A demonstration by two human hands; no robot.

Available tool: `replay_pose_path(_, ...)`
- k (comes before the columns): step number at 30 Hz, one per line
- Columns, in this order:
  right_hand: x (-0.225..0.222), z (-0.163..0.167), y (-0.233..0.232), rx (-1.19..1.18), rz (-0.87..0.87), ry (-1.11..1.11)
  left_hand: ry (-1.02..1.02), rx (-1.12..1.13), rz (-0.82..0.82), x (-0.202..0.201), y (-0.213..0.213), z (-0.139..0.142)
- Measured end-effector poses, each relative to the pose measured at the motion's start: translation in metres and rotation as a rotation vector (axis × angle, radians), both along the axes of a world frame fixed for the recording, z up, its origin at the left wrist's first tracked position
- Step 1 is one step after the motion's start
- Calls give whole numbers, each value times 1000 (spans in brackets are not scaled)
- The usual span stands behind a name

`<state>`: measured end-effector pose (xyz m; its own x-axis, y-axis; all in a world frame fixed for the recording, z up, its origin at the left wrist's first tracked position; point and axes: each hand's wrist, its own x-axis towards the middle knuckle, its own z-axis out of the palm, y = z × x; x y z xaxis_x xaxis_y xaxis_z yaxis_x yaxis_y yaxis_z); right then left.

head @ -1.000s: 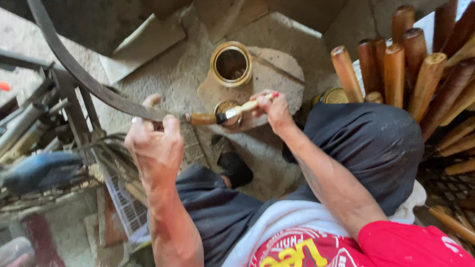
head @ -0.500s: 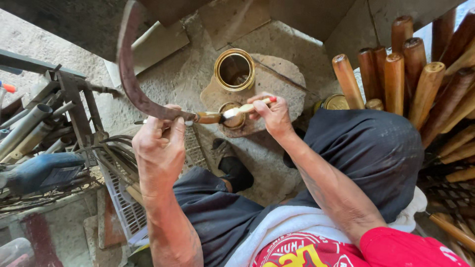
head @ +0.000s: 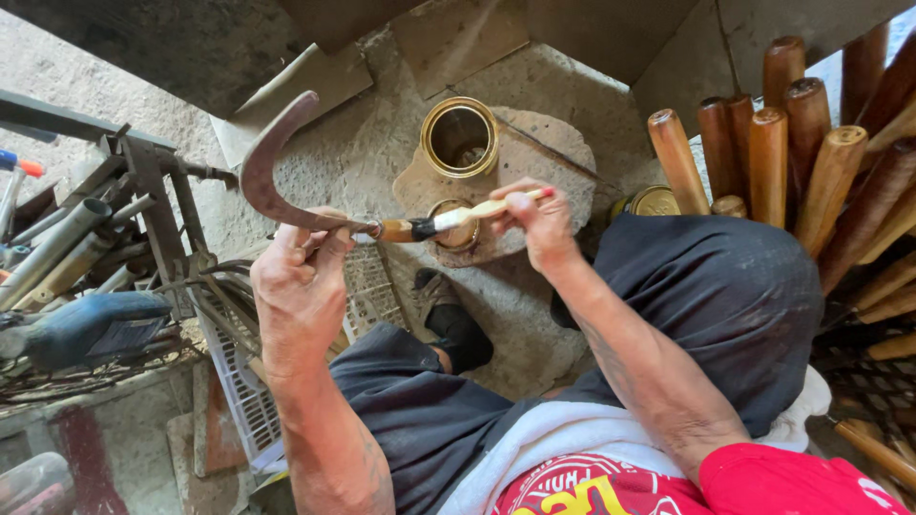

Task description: The person applies a dark finish to the wooden handle of a sickle using a small brush. They repeatedly dip the brush into a can of finish and coat the handle, rotating the tool to cover all sides.

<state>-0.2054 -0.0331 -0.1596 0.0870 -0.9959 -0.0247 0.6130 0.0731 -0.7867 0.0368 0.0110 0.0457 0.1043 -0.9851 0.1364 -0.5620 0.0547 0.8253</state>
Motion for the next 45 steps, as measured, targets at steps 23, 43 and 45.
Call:
replay_pose_path(23, 23, 68, -121, -373, 128, 1630, -15, -33, 27, -2, -11, -3)
replay_pose_path(43, -44, 78, -90, -425, -77, 1095, 47, -132, 12, -11, -1, 1)
replay_pose_path(45, -48, 72, -83, -360, -144, 1049, 2, -155, 28, -12, -2, 0)
